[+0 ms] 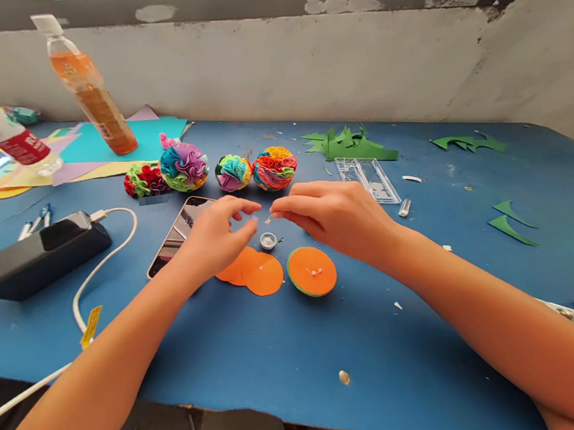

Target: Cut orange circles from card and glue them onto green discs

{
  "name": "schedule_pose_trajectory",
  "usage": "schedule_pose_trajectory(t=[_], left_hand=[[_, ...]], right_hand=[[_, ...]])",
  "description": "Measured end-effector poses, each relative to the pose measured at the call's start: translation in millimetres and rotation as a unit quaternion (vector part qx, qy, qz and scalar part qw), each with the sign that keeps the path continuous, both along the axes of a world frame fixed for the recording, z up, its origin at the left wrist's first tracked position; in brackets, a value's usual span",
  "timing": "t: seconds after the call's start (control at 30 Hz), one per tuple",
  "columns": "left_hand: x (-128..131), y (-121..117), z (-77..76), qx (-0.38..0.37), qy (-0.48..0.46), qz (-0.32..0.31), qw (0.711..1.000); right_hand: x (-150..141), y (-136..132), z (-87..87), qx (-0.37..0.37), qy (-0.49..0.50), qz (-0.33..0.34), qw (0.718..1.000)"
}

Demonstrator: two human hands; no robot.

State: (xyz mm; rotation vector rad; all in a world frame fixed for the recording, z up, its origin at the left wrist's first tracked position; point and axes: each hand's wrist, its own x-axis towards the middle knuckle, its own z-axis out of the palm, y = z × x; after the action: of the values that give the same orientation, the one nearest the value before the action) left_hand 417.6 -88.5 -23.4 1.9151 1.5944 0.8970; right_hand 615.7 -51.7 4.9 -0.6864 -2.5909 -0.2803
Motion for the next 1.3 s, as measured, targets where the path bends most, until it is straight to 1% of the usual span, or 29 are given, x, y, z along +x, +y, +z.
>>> schedule_pose_trajectory(t=[0.07,0.17,0.27,0.33,0.43,0.53,0.63,0.7,0.73,0.77,0.83,0.9,0.93,0.97,1.0,1.03,1.1,1.2,1.27,1.3], left_hand=[[-1,-1,7.6,-0.008,-0.076,-0.002,0.997],[0,-1,12.6,-0.027,-0.162,-0.041,0.986],[1,-2,13.2,-0.038,-0.217,-0.054,0.974],[3,-4,13.6,-0.05,-0.236,-0.059,0.969],[3,-6,14.8,-0.055,-0.219,-0.069,0.972],[2,-8,15.9,-0.035,-0.172,-0.075,0.982],[2,-9,15.4,-0.013,-0.12,-0.099,0.988],[1,-9,14.0,-0.023,-0.101,-0.12,0.987],[1,-9,13.2,-0.036,-0.103,-0.122,0.986],[1,-8,12.5,-0.051,-0.113,-0.12,0.985],[0,-7,12.1,-0.083,-0.144,-0.1,0.981],[-1,-5,13.0,-0.114,-0.165,-0.081,0.976],[-1,-5,13.9,-0.128,-0.168,-0.076,0.974],[-1,-4,14.7,-0.138,-0.17,-0.073,0.973],[-2,-4,15.4,-0.148,-0.171,-0.073,0.971],[-2,-4,16.0,-0.155,-0.173,-0.076,0.97],[-2,-5,16.4,-0.169,-0.179,-0.085,0.965],[-2,-5,16.0,-0.184,-0.183,-0.09,0.962],[-2,-5,16.1,-0.185,-0.165,-0.079,0.966],[-3,-5,16.3,-0.183,-0.147,-0.069,0.97]], right_hand=[[0,-2,1.7,0.021,-0.029,0.005,0.999],[-2,-5,3.2,0.045,-0.064,0.012,0.997],[-4,-8,5.1,0.03,-0.04,0.005,0.999],[-5,-11,7.1,0.014,-0.027,0.003,1.0],[-4,-15,10.3,0.013,-0.059,0.03,0.998],[-4,-20,11.2,0.027,-0.1,0.049,0.993],[-7,-24,11.0,0.045,-0.127,0.037,0.99],[-8,-24,13.3,0.045,-0.141,0.017,0.989],[-7,-23,15.6,0.038,-0.145,-0.006,0.989],[-5,-20,18.6,0.027,-0.148,-0.041,0.988],[3,-11,25.2,-0.008,-0.157,-0.146,0.977],[15,2,30.1,-0.07,-0.19,-0.257,0.945],[20,8,31.3,-0.118,-0.215,-0.294,0.924],[26,14,31.7,-0.171,-0.235,-0.315,0.903],[30,19,31.4,-0.224,-0.246,-0.32,0.887],[33,23,30.5,-0.268,-0.245,-0.314,0.877],[34,25,28.0,-0.323,-0.223,-0.287,0.874],[30,21,25.5,-0.351,-0.213,-0.256,0.875],[27,16,27.2,-0.355,-0.222,-0.245,0.874],[26,14,29.4,-0.349,-0.211,-0.242,0.88]])
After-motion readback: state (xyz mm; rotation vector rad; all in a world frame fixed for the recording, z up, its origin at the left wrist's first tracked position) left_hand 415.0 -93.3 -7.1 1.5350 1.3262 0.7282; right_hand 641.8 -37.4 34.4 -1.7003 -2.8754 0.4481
